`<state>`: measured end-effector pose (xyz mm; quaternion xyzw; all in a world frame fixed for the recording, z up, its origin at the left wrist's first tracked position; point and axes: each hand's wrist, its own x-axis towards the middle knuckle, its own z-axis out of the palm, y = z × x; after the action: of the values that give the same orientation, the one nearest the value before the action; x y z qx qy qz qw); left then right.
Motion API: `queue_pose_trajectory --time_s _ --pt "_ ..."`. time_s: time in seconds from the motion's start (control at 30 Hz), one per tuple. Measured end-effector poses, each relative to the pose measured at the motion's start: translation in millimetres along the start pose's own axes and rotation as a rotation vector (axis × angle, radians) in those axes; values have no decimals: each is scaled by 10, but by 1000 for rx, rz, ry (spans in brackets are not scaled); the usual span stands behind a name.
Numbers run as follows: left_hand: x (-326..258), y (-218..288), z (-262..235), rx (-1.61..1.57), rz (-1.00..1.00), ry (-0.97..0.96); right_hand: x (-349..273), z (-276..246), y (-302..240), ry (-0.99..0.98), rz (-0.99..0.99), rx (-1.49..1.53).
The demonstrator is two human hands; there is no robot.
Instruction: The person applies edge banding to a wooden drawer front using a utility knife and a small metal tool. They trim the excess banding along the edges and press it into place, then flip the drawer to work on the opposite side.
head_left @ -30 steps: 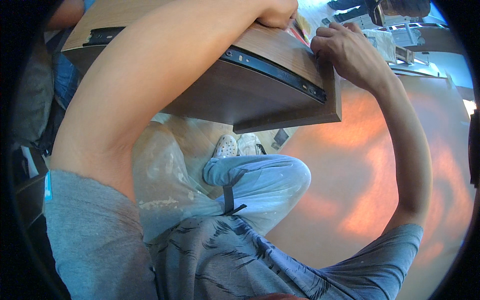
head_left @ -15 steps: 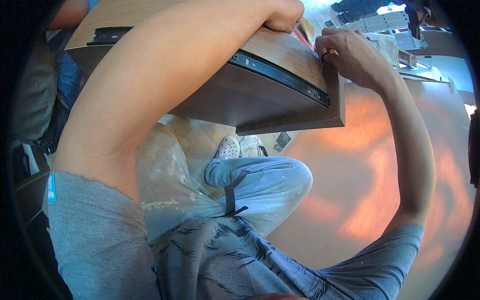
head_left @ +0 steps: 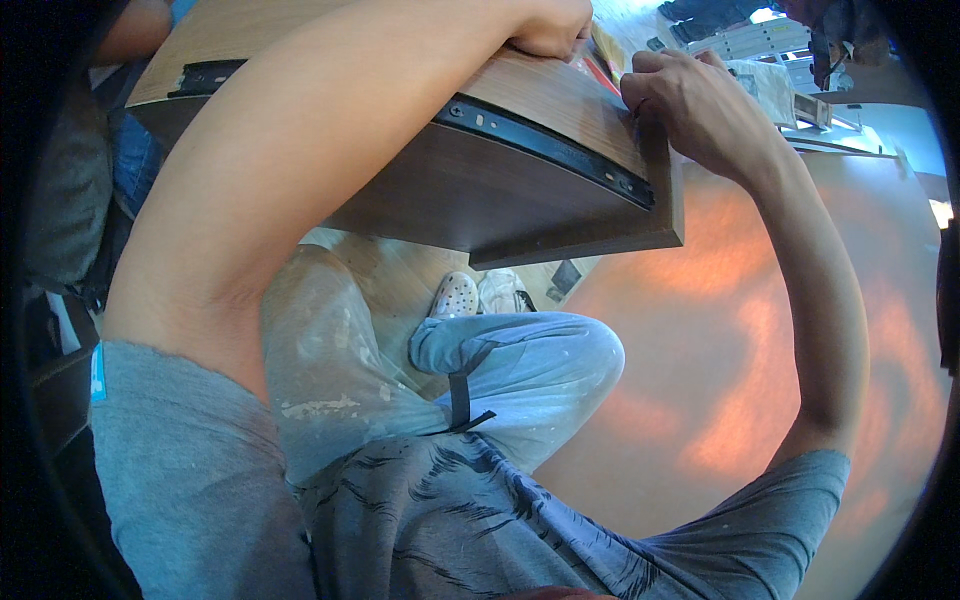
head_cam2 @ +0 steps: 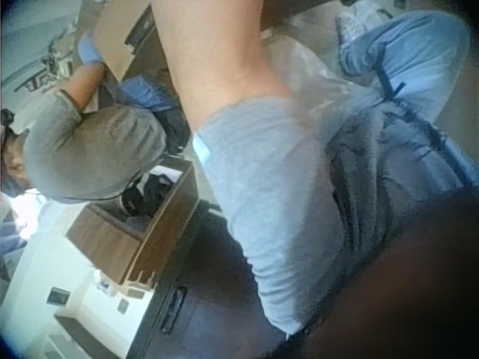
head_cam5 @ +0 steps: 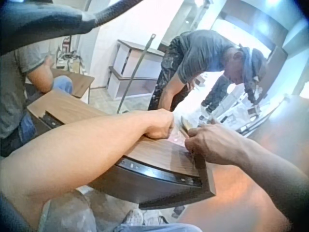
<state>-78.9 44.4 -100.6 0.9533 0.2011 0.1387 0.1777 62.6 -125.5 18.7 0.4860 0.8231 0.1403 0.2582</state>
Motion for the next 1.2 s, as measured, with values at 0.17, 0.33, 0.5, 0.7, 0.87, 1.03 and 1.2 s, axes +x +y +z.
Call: queue_pose_trajectory --time_s 0.17,0.33,0.5,0.7,0.87,1.03,1.2 --pt "11 -2 39 -48 7 21 93 -79 -67 -172 166 89" --pt "79 -55 102 -23 16 32 130 -41 34 -134 79 160" --pt "148 -107 153 -21 26 39 45 42 119 156 -196 82" --pt "193 -191 200 -26 50 48 23 -23 1 47 -54 -1" --pt "236 -259 256 -21 79 56 85 -92 -86 -143 175 80" --pt "259 -222 235 -22 123 -2 152 -68 -90 -126 149 -14" --pt "253 -96 195 151 38 -31 127 -90 -74 -158 200 7"
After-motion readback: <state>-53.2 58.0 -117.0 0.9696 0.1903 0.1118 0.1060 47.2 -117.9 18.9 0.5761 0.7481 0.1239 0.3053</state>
